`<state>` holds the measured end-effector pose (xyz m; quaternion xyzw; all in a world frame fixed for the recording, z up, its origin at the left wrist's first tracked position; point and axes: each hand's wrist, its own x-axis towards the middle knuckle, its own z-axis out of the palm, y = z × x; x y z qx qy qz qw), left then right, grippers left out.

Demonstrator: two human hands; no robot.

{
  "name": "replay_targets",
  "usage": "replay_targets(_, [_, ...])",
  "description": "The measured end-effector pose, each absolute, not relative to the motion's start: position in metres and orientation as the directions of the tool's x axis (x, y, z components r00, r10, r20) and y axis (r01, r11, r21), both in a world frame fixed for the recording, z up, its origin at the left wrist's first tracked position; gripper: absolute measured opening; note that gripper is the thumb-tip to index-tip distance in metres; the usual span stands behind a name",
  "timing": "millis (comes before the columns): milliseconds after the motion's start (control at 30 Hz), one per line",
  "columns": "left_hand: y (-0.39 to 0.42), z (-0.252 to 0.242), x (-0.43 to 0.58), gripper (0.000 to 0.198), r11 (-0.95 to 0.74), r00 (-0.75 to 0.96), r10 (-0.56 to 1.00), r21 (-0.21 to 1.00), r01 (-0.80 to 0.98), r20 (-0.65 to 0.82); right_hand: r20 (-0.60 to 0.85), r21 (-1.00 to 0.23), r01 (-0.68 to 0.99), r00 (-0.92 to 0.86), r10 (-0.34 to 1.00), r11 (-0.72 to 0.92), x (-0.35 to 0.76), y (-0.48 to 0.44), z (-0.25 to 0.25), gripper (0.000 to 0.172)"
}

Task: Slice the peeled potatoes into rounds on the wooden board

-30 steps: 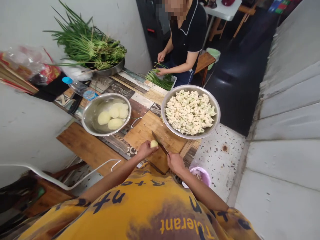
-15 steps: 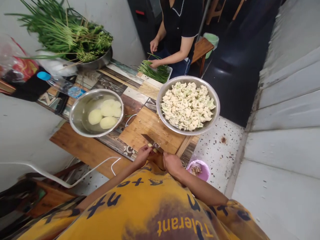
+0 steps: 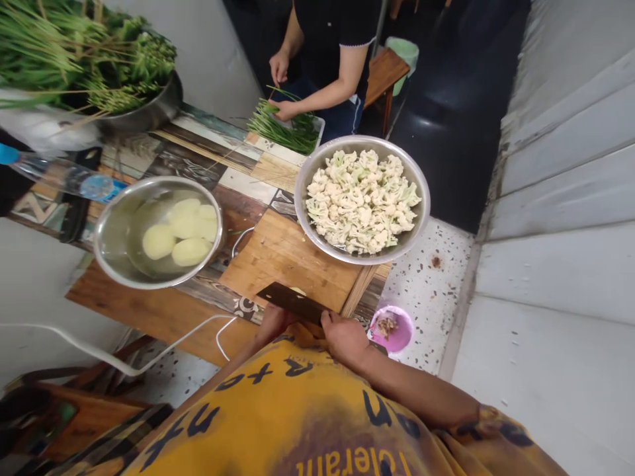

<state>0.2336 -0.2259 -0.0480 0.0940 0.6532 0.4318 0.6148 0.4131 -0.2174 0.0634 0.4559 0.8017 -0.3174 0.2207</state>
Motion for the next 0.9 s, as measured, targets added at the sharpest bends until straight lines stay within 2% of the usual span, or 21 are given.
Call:
replay_targets(433, [-0.222, -0.048, 0.237, 0.018, 0.591, -0.165, 0.641, 0.619, -0.517, -0.750, -0.671, -0.322, 0.894, -0.449, 0.591, 0.313, 0.421, -0.221, 0.069, 0.044])
replay_targets(633, [-0.222, -0.051, 0.233, 0.026, 0.612, -0.153, 0.637, 0.616, -0.496, -0.756, -0.691, -0.307, 0.903, -0.428, 0.583, 0.299, 0.414, -0.216, 0.059, 0.034])
replay_targets(767, [-0.221, -0.052, 0.231, 0.035, 0.614, -0.169, 0.641, 0.632, -0.473, -0.749, -0.684, -0.318, 0.909, -0.416, 0.600, 0.268, 0.400, -0.203, 0.045, 0.032])
replay_targets(900, [-0.220, -0.052, 0.232, 0.034, 0.625, -0.182, 0.628, 0.630, -0.460, -0.756, -0.663, -0.335, 0.904, -0.426, 0.615, 0.266, 0.396, -0.201, 0.041, 0.032])
